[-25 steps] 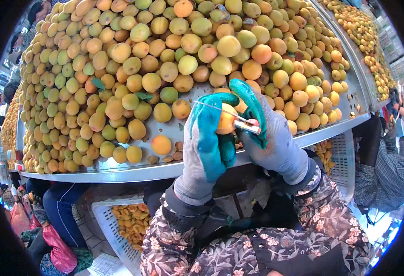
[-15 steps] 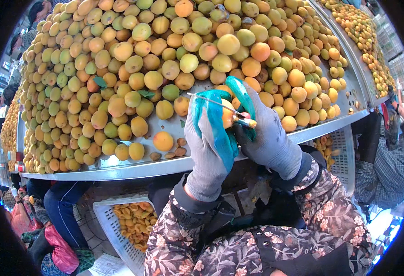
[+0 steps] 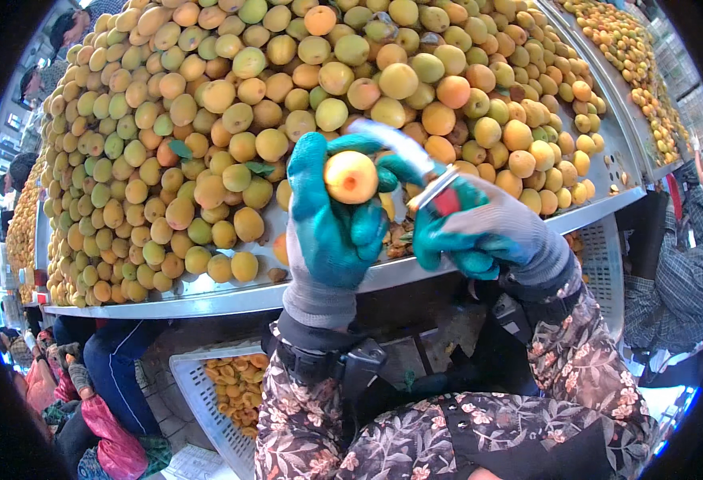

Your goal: The person processes apricots by picking them up one at a time, cutting them open with a handheld tool, and removing the pits. They drop the fruit into a basket and the pits onto the table before repeating the process.

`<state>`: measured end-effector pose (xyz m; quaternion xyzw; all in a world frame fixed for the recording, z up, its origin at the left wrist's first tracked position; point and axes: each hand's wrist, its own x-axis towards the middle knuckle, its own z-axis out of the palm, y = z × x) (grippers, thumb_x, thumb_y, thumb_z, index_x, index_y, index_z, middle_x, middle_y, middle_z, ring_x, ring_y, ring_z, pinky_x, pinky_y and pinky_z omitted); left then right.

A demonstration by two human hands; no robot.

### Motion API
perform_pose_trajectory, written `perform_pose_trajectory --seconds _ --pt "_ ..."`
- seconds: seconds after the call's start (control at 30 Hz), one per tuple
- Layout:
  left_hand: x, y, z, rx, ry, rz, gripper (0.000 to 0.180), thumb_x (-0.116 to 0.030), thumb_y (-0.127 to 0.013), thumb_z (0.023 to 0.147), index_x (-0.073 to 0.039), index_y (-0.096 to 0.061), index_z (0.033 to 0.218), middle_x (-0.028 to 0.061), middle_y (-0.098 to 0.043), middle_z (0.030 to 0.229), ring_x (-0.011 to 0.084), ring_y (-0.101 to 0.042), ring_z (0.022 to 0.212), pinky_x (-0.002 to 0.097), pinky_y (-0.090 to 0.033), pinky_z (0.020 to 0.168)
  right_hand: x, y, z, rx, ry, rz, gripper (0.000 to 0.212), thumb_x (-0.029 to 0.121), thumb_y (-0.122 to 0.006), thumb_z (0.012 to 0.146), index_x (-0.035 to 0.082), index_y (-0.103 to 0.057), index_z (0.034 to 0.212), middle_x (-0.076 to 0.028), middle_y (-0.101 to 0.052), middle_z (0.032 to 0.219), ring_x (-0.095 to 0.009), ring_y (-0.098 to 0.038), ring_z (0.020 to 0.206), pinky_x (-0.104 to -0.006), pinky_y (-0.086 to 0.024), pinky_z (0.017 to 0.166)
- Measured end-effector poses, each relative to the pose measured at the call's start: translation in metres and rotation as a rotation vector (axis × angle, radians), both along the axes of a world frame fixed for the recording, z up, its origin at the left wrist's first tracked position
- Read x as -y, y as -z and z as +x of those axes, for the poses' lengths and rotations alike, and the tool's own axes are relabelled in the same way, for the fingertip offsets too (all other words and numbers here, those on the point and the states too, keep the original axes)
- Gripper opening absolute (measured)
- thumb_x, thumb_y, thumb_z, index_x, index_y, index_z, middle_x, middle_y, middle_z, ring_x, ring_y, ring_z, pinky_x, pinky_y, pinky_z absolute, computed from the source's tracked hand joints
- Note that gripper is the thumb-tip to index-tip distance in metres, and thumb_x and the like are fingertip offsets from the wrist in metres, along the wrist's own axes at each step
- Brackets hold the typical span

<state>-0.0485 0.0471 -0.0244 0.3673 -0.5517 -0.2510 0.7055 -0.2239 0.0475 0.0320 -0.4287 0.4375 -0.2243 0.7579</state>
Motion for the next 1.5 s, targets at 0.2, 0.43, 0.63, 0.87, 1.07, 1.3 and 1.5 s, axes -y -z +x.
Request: perform_pose_trajectory --seconds 0.2,0.43,0.63,0.87,1.07,1.3,1.5 --pt "-0.004 -0.015 -0.003 -0.434 0.291 0.337 0.035 -0.027 -0.050 0.096 -0.004 -0.051 0.122 0.0104 -0.062 0.093 0.0105 -0.054 0.063 0.0209 -0.042 0.049 -0.005 0.007 0.006 -0.360 0.173 -0.900 0.044 0.004 -0.062 0.078 0.003 -0.051 0.120 -0.010 -0.061 0.086 -0.019 -0.063 0.081 -0.0329 -0.049 0.074" --pt "-0.007 -0.037 0.015 -0.807 0.809 0.731 0.062 -0.006 -0.063 0.085 -0.001 -0.036 0.140 0.0075 -0.060 0.095 0.0114 -0.057 0.073 0.0234 -0.047 0.055 0.004 0.015 -0.008 -0.620 0.114 -1.125 0.044 0.006 -0.067 0.074 0.000 -0.054 0.116 -0.021 -0.062 0.100 -0.040 -0.062 0.093 -0.0382 -0.051 0.080" --pt "-0.009 -0.034 0.020 -0.597 0.748 0.714 0.052 0.000 -0.055 0.081 0.005 -0.045 0.132 0.0079 -0.060 0.107 0.0054 -0.052 0.071 0.0160 -0.042 0.059 0.002 0.021 -0.025 -0.703 0.020 -1.247 0.047 0.009 -0.069 0.072 0.000 -0.057 0.116 -0.021 -0.063 0.105 -0.038 -0.063 0.095 -0.0405 -0.052 0.082" --pt "-0.009 -0.027 0.020 -0.611 0.725 0.702 0.053 -0.006 -0.066 0.081 0.002 -0.046 0.130 0.0076 -0.063 0.096 0.0054 -0.052 0.058 0.0172 -0.041 0.047 0.001 0.022 -0.026 -0.722 0.009 -1.228 0.048 0.010 -0.069 0.072 0.001 -0.057 0.117 -0.020 -0.063 0.107 -0.037 -0.063 0.094 -0.0400 -0.052 0.082" --pt "-0.010 -0.028 0.019 -0.630 0.727 0.725 0.052 -0.004 -0.066 0.081 0.003 -0.047 0.129 0.0082 -0.063 0.095 0.0052 -0.052 0.059 0.0169 -0.041 0.048 0.000 0.025 -0.028 -0.752 -0.003 -1.249 0.044 0.007 -0.066 0.073 0.001 -0.056 0.116 -0.020 -0.063 0.105 -0.038 -0.063 0.094 -0.0408 -0.052 0.081" --pt "-0.012 -0.032 0.020 -0.427 0.626 0.689 0.049 0.001 -0.064 0.078 0.003 -0.052 0.126 0.0069 -0.063 0.093 0.0044 -0.052 0.059 0.0169 -0.041 0.049 -0.003 0.020 -0.020 -0.751 -0.052 -1.182 0.040 0.002 -0.062 0.072 0.002 -0.054 0.112 -0.022 -0.060 0.100 -0.040 -0.061 0.090 -0.0434 -0.051 0.075" --pt "-0.013 -0.034 0.026 -0.478 0.756 0.689 0.052 0.000 -0.065 0.077 0.003 -0.052 0.126 0.0080 -0.063 0.098 0.0056 -0.054 0.063 0.0166 -0.043 0.053 -0.006 0.020 -0.018 -0.795 -0.031 -1.203 0.040 0.001 -0.061 0.072 0.003 -0.053 0.111 -0.021 -0.060 0.096 -0.040 -0.061 0.087 -0.0443 -0.050 0.071"
